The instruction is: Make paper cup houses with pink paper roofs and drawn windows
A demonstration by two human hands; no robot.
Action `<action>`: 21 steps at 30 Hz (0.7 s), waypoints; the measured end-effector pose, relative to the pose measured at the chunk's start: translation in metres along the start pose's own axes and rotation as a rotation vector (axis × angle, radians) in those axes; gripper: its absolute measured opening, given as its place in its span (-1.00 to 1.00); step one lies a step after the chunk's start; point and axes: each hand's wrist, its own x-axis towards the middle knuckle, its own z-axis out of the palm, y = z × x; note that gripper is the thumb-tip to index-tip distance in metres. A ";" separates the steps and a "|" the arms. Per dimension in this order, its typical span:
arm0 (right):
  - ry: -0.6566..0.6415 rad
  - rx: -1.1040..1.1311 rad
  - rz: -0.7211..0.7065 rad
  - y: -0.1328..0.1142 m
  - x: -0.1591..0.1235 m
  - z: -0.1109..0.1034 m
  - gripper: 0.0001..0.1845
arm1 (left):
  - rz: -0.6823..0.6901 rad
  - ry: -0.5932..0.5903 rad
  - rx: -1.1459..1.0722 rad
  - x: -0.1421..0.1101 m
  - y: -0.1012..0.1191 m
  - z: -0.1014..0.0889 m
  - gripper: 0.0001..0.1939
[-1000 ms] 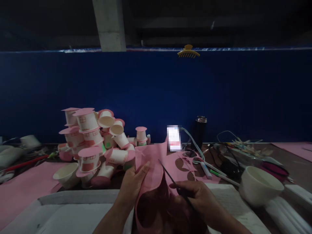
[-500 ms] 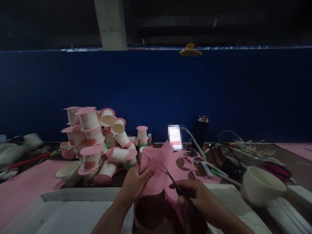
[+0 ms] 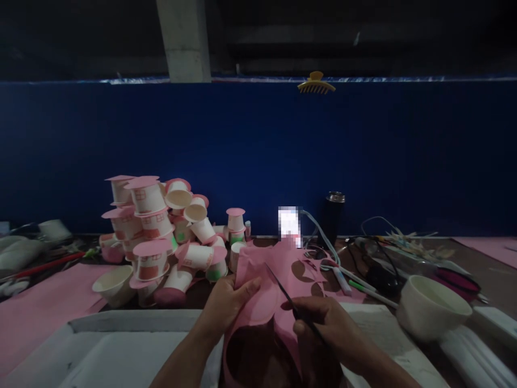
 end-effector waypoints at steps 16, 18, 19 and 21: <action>0.012 -0.021 0.017 0.003 0.000 0.001 -0.61 | 0.172 0.145 0.154 0.009 -0.004 -0.009 -0.48; 0.017 -0.025 -0.009 0.002 0.000 0.001 -0.65 | 0.190 0.193 0.174 0.008 -0.002 -0.008 -0.45; 0.015 -0.029 -0.012 0.001 0.000 0.001 -0.65 | 0.200 0.228 0.201 0.007 -0.001 -0.007 -0.44; 0.008 -0.033 0.006 0.001 0.001 0.002 -0.63 | 0.225 0.296 0.272 0.005 0.001 -0.007 -0.45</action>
